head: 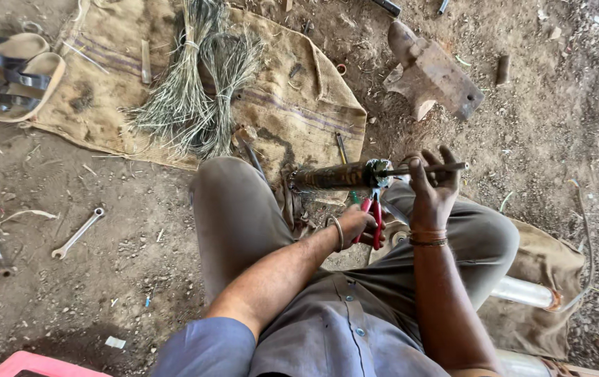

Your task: The person pours oil into a cylindrical mechanical part, then uses pliers and a screwdriver to manipulate internal components. The person removes a small metal piece from the cylinder and inspects the interior.

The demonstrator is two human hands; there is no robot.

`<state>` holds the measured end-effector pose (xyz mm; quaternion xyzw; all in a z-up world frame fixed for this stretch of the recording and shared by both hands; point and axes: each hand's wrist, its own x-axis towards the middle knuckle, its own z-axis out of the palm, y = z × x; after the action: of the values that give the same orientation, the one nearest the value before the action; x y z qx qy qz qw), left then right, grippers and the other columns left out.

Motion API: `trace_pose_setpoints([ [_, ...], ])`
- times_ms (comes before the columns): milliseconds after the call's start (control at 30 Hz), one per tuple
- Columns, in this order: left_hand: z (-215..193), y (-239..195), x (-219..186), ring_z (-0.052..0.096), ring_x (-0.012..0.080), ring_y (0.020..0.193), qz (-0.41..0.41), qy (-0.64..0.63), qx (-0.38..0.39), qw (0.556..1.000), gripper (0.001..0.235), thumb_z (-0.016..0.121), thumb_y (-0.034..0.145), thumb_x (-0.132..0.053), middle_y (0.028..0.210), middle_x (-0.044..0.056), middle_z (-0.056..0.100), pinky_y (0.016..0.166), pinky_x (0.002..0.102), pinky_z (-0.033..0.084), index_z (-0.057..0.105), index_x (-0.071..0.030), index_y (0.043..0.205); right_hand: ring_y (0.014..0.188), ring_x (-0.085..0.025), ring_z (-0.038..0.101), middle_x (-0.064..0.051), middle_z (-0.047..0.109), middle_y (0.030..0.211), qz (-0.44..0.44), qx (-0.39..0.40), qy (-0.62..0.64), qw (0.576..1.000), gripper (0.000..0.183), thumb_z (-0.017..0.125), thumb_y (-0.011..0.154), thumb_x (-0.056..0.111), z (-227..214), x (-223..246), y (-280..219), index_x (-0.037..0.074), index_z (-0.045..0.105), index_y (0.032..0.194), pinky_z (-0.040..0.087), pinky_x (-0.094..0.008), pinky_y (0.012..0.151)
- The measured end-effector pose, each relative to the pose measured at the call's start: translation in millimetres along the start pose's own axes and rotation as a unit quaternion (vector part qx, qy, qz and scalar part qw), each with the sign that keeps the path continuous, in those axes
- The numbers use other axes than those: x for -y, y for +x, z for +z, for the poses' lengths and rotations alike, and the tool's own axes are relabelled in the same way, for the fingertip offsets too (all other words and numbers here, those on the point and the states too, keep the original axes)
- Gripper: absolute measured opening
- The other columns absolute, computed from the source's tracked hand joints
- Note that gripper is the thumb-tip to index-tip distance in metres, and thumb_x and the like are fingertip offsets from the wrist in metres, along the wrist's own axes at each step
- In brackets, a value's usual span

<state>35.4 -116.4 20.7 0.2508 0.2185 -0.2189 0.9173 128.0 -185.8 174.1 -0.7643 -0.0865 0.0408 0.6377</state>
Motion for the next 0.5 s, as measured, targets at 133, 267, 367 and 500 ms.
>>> trace_pose_setpoints([
  [133,5.2,8.0,7.1,0.073,0.0333,0.079,-0.033,0.047,-0.013,0.998,0.047,0.054,0.085,0.006,0.098,0.018,0.066,0.069,0.051,0.066,0.046,-0.003,0.130,0.111,-0.016,0.073,-0.011,0.075,0.123,0.079,-0.055,0.010,0.995,0.043,0.074,0.103,0.030,-9.0,-2.3,1.7,0.006,0.062,0.136,0.063,-0.033,0.080],
  [267,5.4,1.6,14.8,0.073,0.0325,0.073,0.001,0.058,0.000,0.998,0.044,0.054,0.083,0.007,0.099,0.019,0.066,0.062,0.049,0.065,0.048,-0.001,0.126,0.078,-0.021,0.065,-0.008,0.072,0.109,0.247,-0.072,0.015,0.966,0.041,0.074,0.095,0.024,-4.6,-7.0,-16.0,0.011,0.065,0.133,0.054,-0.035,0.057],
  [367,5.7,4.9,13.3,0.074,0.0321,0.071,0.017,0.051,0.030,0.998,0.040,0.055,0.082,0.005,0.096,0.017,0.066,0.058,0.046,0.066,0.056,0.002,0.122,0.083,-0.017,0.069,-0.005,0.071,0.107,0.309,-0.029,-0.004,0.950,0.041,0.073,0.092,0.021,2.5,-18.8,-28.7,0.014,0.061,0.131,0.055,-0.031,0.057],
  [500,-1.6,4.8,17.6,0.071,0.0315,0.066,0.047,0.173,0.064,0.982,0.029,0.056,0.088,-0.002,0.085,0.019,0.072,0.052,0.040,0.060,0.061,0.010,0.113,0.076,-0.022,0.063,-0.016,0.065,0.099,0.236,0.061,0.001,0.970,0.066,0.082,0.083,0.003,2.0,-55.4,-44.2,0.012,0.048,0.139,0.053,-0.034,0.058],
])
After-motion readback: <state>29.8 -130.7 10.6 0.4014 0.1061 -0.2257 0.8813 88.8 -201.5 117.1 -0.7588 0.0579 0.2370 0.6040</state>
